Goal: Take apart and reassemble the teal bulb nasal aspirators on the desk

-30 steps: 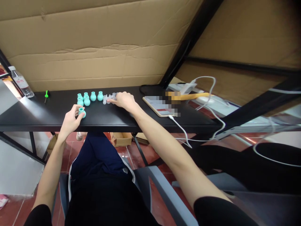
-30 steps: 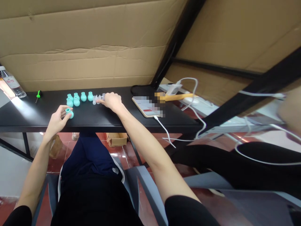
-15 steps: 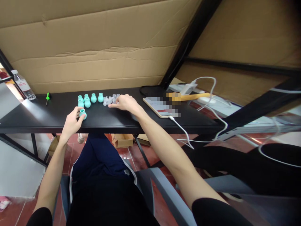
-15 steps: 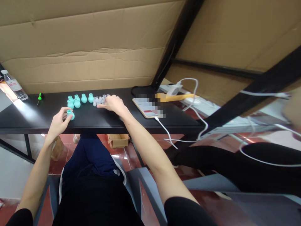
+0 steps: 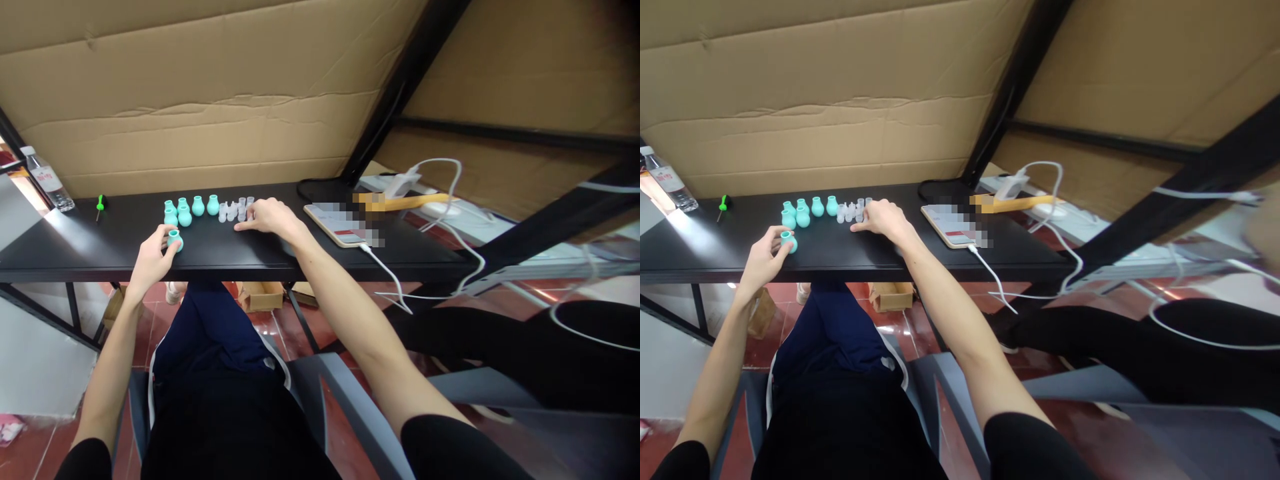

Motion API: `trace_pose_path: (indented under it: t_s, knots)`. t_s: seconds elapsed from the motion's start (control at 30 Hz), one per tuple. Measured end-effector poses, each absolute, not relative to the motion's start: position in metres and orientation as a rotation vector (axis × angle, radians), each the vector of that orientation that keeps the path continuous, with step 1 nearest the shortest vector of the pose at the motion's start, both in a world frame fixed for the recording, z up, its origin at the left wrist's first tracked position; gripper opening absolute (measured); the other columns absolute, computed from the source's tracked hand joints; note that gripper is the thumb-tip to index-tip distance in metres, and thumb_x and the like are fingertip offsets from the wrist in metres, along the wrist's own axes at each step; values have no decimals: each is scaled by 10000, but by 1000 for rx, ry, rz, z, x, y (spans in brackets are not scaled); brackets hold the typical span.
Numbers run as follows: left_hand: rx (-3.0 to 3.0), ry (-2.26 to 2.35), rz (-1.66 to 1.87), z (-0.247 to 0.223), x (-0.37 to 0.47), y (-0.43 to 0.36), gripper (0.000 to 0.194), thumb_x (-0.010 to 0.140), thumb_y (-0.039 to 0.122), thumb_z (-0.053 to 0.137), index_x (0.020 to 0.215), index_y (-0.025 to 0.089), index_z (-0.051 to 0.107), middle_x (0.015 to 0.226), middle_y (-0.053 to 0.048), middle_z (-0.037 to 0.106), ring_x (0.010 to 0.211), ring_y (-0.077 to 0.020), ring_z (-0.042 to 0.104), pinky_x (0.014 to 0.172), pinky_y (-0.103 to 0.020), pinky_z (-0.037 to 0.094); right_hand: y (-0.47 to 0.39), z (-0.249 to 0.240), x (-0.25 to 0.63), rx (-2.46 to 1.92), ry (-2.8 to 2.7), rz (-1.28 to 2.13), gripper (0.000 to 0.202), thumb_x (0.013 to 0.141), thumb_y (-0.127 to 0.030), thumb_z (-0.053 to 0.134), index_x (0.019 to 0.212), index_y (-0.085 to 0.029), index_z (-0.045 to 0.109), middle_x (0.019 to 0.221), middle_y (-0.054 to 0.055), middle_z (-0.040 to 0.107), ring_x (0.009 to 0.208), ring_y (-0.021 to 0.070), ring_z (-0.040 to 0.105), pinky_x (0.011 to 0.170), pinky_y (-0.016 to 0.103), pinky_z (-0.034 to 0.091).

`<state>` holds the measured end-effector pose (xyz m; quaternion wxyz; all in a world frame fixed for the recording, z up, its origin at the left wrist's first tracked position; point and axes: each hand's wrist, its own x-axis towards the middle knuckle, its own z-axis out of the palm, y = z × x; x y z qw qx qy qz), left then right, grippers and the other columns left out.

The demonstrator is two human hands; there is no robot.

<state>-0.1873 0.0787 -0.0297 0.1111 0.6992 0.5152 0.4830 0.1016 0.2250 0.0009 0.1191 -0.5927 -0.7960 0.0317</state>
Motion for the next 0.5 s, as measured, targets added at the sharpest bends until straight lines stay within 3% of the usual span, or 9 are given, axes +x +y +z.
trace_pose_path:
  t_s: [0.37, 0.5]
  knots:
    - [2053, 1515, 1412, -30, -188, 79, 277, 1000, 393, 663, 1224, 230, 673, 1248, -96, 804, 1145, -249, 822, 1121, -431, 642, 232, 2, 111, -1614, -2299, 147, 354, 867, -569, 926, 894, -233, 818, 923, 77, 839, 933, 285, 788, 833, 352, 561]
    - [2046, 1514, 1410, -30, -187, 79, 289, 1003, 398, 661, 1235, 227, 674, 1259, -106, 805, 1147, -253, 822, 1128, -437, 637, 231, 3, 113, -1559, -2163, 124, 373, 944, -594, 823, 853, -234, 800, 935, 92, 836, 950, 300, 775, 852, 371, 551]
